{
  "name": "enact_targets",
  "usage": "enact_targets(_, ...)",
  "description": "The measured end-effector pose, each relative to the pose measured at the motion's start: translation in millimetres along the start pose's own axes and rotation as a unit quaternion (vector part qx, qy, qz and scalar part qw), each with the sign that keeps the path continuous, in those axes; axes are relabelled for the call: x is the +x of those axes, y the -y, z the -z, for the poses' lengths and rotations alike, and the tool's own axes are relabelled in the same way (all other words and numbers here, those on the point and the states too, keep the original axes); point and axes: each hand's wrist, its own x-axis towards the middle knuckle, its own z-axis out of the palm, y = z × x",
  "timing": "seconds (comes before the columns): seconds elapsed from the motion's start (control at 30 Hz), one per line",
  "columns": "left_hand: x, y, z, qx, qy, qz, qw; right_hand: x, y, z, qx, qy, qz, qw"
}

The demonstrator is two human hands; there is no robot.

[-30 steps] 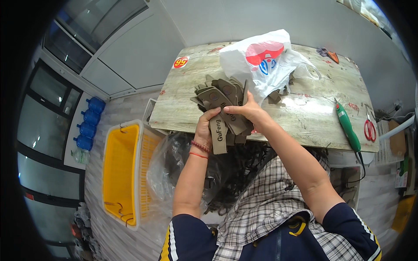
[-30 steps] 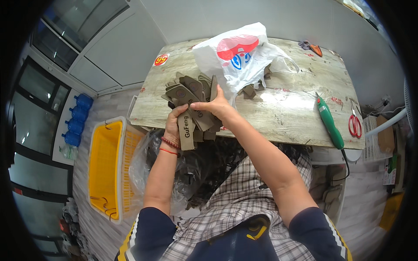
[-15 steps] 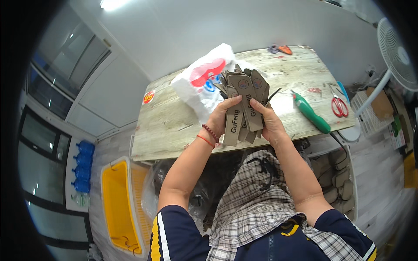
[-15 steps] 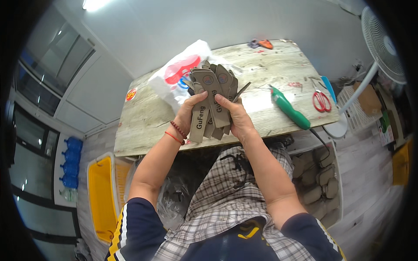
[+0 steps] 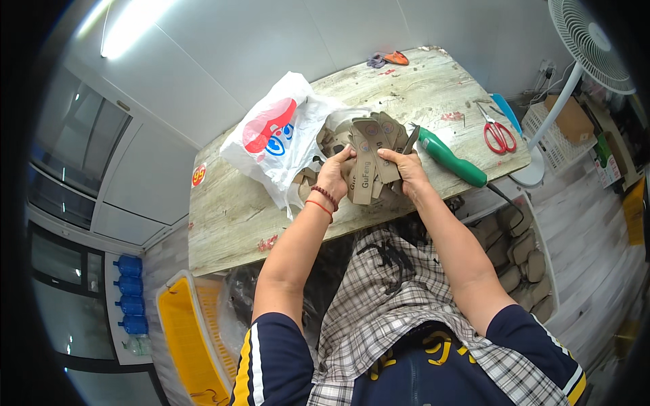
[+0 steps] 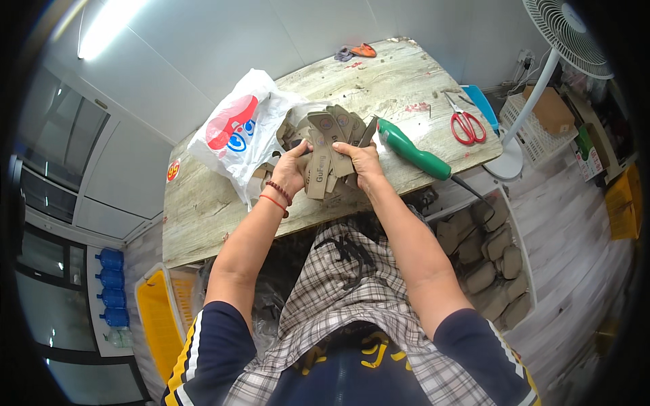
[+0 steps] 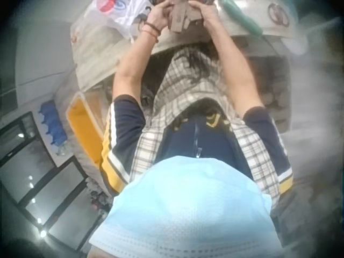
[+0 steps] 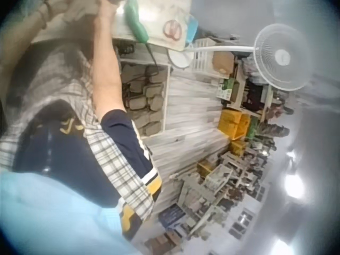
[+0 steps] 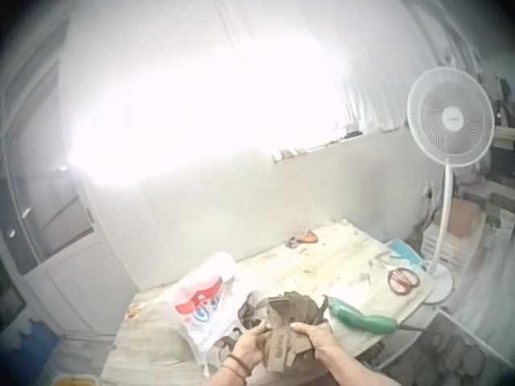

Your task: The person retrieves fabric pads from a white basket, stacks them on a table, and uses a green rotary cutter to trim the edges of each pad. The trimmed pads are stacked in piles on the table.

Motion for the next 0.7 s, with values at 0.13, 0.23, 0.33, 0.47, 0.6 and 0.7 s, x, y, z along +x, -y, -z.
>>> enact_targets(0.13,-8.3,0.4,6.9,0.119,-0.212,-0.067,0.968,9.9,-14.7,-3.0,-0.043,-0.024,0.069,0.996)
enact_targets(0.23,-8.4,-7.6,-7.1,0.28,-0.267,-0.102,0.917,31.8,-26.5,7.7,-0.128,-0.062,0.101,0.985)
enact_targets(0.33,-10.6,-24.0,-30.9,0.316,-0.252,-0.122,0.907,39.2,-39.1,4.4,-0.2,-0.102,0.116,0.968)
enact_targets(0.47,-31.2,-10.8,-78.8,0.242,-0.114,-0.047,0.962,30.3,-30.9,4.5,-0.209,-0.114,0.043,0.97)
enact_targets(0.6,-18.5,0.1,-27.2,0.287,-0.049,-0.143,0.946,31.5,-26.7,5.0,-0.195,-0.121,0.031,0.973)
enact_targets(0.7,-13.2,27.8,-35.4,0.321,-0.152,-0.171,0.919,34.6,-23.4,10.8,-0.18,-0.097,0.036,0.978)
